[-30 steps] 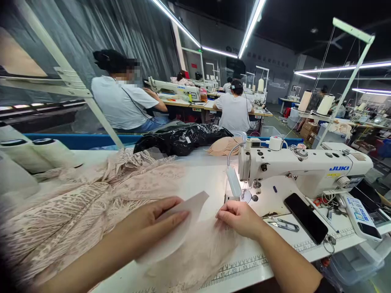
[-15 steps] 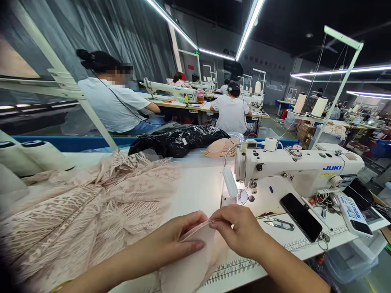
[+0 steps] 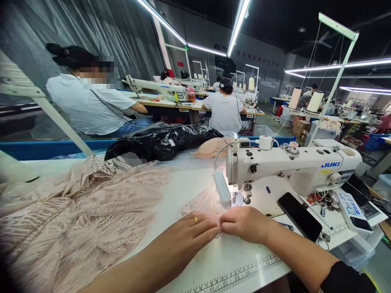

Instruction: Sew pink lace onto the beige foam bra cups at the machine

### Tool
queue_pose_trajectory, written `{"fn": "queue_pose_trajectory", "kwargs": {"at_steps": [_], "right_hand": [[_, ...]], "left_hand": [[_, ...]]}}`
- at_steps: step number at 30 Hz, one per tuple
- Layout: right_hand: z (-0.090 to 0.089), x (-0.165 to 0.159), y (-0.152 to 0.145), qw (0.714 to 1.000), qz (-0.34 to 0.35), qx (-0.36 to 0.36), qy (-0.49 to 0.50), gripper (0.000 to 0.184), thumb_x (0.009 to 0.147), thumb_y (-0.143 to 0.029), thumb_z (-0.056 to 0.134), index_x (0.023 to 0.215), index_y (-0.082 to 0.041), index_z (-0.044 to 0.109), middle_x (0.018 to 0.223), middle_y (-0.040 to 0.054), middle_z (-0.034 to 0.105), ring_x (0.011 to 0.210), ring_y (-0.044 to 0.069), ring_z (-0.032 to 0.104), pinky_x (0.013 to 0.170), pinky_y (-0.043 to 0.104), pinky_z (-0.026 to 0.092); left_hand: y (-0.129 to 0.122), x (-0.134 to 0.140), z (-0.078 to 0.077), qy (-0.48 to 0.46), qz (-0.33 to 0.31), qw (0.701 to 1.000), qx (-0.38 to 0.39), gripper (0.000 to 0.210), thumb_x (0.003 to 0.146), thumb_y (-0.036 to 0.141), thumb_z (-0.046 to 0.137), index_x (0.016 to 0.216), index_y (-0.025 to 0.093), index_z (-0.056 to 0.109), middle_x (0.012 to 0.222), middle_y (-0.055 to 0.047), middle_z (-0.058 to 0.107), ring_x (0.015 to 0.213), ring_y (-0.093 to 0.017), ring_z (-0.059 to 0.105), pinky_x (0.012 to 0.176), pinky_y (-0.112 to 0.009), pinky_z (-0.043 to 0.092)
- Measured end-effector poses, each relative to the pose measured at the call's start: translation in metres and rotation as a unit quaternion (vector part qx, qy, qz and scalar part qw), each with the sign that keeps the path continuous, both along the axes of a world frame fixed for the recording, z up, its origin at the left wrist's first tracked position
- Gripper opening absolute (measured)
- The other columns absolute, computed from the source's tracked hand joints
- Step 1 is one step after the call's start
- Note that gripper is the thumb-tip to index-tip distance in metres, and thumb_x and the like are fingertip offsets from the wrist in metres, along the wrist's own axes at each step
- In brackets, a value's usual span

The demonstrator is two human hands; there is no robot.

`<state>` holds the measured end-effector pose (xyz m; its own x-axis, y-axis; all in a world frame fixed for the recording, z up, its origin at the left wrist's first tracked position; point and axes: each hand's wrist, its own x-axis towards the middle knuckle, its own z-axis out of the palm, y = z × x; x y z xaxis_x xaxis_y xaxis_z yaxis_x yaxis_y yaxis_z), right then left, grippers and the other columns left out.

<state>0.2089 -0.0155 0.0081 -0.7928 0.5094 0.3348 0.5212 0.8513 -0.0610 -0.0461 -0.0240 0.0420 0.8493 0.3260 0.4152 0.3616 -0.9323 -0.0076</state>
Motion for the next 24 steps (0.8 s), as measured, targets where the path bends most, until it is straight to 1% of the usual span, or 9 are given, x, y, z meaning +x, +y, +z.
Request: {"fn": "queue_pose_trajectory", "kwargs": {"at_steps": [2, 4, 6, 8, 10, 13, 16, 20, 24], "right_hand": [[0.0, 0.007, 0.005, 1.0, -0.024, -0.011, 0.011, 0.025, 0.112, -0.016, 0.051, 0.108, -0.024, 0.074, 0.108, 0.0009, 0.078, 0.094, 0.017, 0.067, 0.078, 0.025, 0.052], [0.0, 0.013, 0.007, 0.999, -0.04, 0.019, 0.031, 0.025, 0.108, -0.012, 0.052, 0.104, -0.024, 0.074, 0.113, 0.002, 0.078, 0.096, 0.018, 0.066, 0.077, 0.027, 0.05], [-0.002, 0.018, 0.006, 0.995, -0.041, 0.067, 0.056, 0.026, 0.103, -0.007, 0.055, 0.105, -0.024, 0.074, 0.115, 0.004, 0.078, 0.097, 0.02, 0.065, 0.079, 0.03, 0.05], [-0.002, 0.021, 0.004, 0.993, -0.041, 0.088, 0.074, 0.027, 0.1, -0.005, 0.057, 0.109, -0.024, 0.074, 0.106, 0.0037, 0.077, 0.092, 0.02, 0.062, 0.078, 0.03, 0.049], [-0.002, 0.023, 0.002, 0.993, -0.042, 0.083, 0.076, 0.027, 0.099, -0.005, 0.058, 0.108, -0.024, 0.074, 0.097, 0.0019, 0.074, 0.084, 0.019, 0.058, 0.073, 0.029, 0.046], [0.001, 0.023, 0.0, 0.994, -0.044, 0.063, 0.074, 0.026, 0.098, -0.004, 0.057, 0.106, -0.024, 0.073, 0.094, 0.0016, 0.072, 0.08, 0.018, 0.056, 0.067, 0.028, 0.042], [0.004, 0.023, -0.002, 0.996, -0.04, 0.04, 0.072, 0.026, 0.099, -0.005, 0.056, 0.107, -0.024, 0.072, 0.096, 0.0028, 0.072, 0.083, 0.019, 0.057, 0.068, 0.028, 0.042], [0.007, 0.024, -0.004, 0.997, -0.041, 0.015, 0.064, 0.026, 0.1, -0.006, 0.053, 0.104, -0.024, 0.071, 0.097, 0.0033, 0.073, 0.086, 0.02, 0.058, 0.071, 0.03, 0.045], [0.009, 0.023, -0.005, 0.997, -0.045, 0.016, 0.059, 0.027, 0.099, -0.005, 0.051, 0.1, -0.024, 0.07, 0.095, 0.0037, 0.073, 0.085, 0.02, 0.057, 0.07, 0.03, 0.045]], "left_hand": [[0.018, 0.01, -0.009, -0.001, -0.01, 1.0, 0.0, 0.038, 0.073, -0.011, 0.054, 0.09, 0.023, 0.058, 0.089, 0.0, 0.071, 0.078, -0.021, 0.064, 0.078, -0.032, 0.049], [0.031, 0.015, -0.017, -0.001, -0.004, 1.0, -0.001, 0.033, 0.075, -0.01, 0.055, 0.082, 0.023, 0.054, 0.082, 0.0, 0.066, 0.071, -0.02, 0.06, 0.07, -0.031, 0.047], [0.035, 0.015, -0.025, -0.014, 0.012, 1.0, 0.0, 0.031, 0.08, -0.009, 0.055, 0.08, 0.022, 0.053, 0.081, -0.001, 0.063, 0.07, -0.02, 0.058, 0.067, -0.031, 0.046], [0.033, 0.012, -0.03, -0.035, 0.022, 0.999, -0.005, 0.029, 0.086, -0.007, 0.053, 0.082, 0.022, 0.055, 0.086, -0.003, 0.065, 0.076, -0.021, 0.06, 0.069, -0.031, 0.049], [0.029, 0.011, -0.032, -0.051, 0.02, 0.998, -0.015, 0.028, 0.091, -0.006, 0.049, 0.085, 0.021, 0.057, 0.09, -0.004, 0.066, 0.082, -0.022, 0.062, 0.073, -0.032, 0.052], [0.026, 0.012, -0.033, -0.058, 0.016, 0.998, -0.033, 0.03, 0.092, -0.007, 0.045, 0.086, 0.02, 0.058, 0.089, -0.004, 0.067, 0.08, -0.021, 0.061, 0.072, -0.032, 0.053], [0.028, 0.016, -0.04, -0.097, 0.024, 0.995, -0.027, 0.03, 0.092, -0.004, 0.044, 0.084, 0.021, 0.058, 0.083, -0.003, 0.064, 0.073, -0.021, 0.056, 0.066, -0.032, 0.049], [0.03, 0.019, -0.052, -0.138, 0.032, 0.99, -0.015, 0.029, 0.094, 0.0, 0.043, 0.085, 0.021, 0.061, 0.084, -0.004, 0.065, 0.072, -0.022, 0.055, 0.066, -0.034, 0.05], [0.027, 0.02, -0.045, -0.129, 0.033, 0.991, -0.027, 0.028, 0.102, 0.006, 0.043, 0.093, 0.02, 0.066, 0.094, -0.006, 0.071, 0.079, -0.022, 0.061, 0.073, -0.036, 0.054]]}}
